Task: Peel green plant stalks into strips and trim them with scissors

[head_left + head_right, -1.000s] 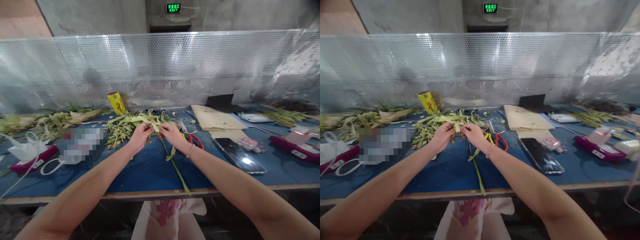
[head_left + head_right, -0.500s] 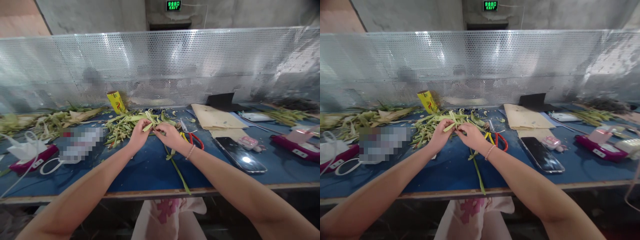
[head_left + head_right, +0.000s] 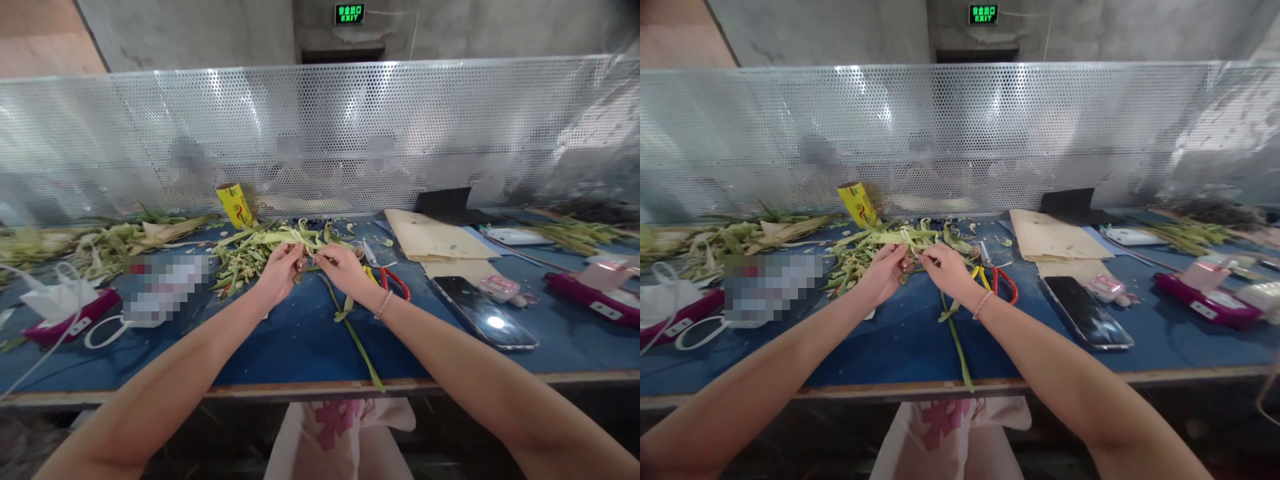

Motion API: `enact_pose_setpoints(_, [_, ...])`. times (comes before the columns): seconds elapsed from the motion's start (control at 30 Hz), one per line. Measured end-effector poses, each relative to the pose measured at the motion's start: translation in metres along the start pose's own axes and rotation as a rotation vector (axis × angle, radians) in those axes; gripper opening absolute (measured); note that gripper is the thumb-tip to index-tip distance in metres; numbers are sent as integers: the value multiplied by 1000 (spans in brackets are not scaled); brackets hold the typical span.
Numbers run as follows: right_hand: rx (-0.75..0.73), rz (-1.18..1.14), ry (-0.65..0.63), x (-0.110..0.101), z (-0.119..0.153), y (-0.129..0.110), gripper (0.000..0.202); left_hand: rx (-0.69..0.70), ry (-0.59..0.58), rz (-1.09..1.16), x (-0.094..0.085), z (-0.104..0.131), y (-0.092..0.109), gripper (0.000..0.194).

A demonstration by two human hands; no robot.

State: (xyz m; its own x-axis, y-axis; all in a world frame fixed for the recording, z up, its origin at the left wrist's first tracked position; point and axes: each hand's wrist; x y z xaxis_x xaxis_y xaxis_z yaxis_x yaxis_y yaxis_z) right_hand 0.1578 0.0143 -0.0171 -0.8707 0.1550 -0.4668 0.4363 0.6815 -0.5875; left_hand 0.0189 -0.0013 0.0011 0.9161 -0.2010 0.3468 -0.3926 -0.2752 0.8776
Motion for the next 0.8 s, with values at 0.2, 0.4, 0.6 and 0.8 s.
enact_pose_setpoints(0.2, [-83, 127, -22, -2, 2, 1, 20, 34, 17, -81, -4, -3, -5, 26])
enact_pose_setpoints(0.4, [-177, 156, 25, -7, 7, -7, 11, 201, -63, -487, -11, -4, -8, 13])
enact_pose_setpoints(0.6, [-294, 60, 69, -13, 7, -14, 20, 384, -223, -836, -6, 4, -1, 13])
enact_pose_setpoints(0.8, [-54, -165, 91, -11, 6, -19, 5, 227, -339, -723, -7, 2, -1, 16])
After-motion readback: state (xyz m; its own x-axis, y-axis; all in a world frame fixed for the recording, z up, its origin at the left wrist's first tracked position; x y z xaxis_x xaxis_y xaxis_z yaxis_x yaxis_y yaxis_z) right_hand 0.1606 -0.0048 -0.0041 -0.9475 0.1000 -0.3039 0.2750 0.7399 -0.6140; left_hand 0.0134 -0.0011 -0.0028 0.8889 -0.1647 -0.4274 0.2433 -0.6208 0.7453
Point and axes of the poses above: each hand's wrist, its own z-axis away from the middle knuckle, its own x-axis out of the palm, y = z × x, and after that the axes turned 6 degrees about x, right-handed
